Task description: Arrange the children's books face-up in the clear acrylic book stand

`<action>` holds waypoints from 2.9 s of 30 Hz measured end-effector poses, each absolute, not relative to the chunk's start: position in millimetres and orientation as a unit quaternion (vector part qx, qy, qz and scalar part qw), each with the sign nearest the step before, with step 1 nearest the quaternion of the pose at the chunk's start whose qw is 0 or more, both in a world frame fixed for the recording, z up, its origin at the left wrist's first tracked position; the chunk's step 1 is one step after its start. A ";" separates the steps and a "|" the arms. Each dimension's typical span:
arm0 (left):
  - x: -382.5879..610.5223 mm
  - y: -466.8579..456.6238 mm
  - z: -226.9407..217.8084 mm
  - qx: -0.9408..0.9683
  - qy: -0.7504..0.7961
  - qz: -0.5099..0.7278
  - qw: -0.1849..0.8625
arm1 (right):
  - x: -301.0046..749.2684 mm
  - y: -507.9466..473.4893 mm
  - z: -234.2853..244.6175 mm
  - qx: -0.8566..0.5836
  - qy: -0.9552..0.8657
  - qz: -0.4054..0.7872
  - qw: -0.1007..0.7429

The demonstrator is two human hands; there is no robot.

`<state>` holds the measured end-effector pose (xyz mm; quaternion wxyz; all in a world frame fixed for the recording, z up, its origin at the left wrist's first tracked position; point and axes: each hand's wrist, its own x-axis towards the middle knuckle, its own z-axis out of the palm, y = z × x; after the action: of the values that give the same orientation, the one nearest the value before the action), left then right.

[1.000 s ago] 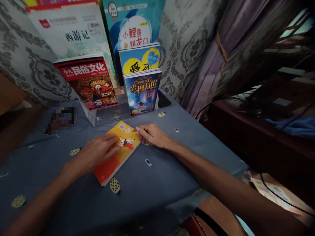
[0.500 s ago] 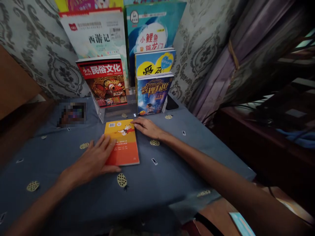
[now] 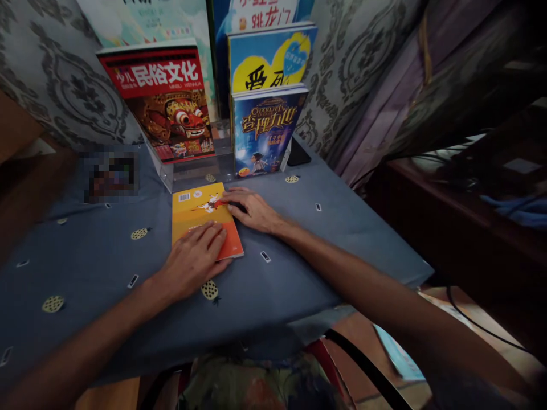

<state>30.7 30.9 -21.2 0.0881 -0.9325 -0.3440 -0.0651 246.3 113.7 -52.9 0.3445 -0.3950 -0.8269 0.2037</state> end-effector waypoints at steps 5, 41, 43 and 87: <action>27.1 28.3 -25.7 -0.935 -0.324 -0.118 0.086 | 243.2 80.9 -44.7 -0.374 -0.801 0.261 0.387; 29.5 32.8 -19.1 -0.933 -0.253 -0.199 0.163 | 257.1 57.3 -34.6 -0.311 -0.810 0.345 0.358; 29.5 32.6 -20.7 -0.931 -0.256 -0.201 0.163 | 258.7 59.0 -35.4 -0.285 -0.831 0.333 0.344; -31.8 120.4 -54.2 -0.861 -0.466 -0.204 -0.022 | 196.2 133.7 -33.9 -0.508 -0.838 0.102 0.169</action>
<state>-31.8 120.4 -54.2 -0.0219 -0.8606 -0.4659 -0.2044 196.2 133.7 -33.9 0.1691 -0.5083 -0.8382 0.1023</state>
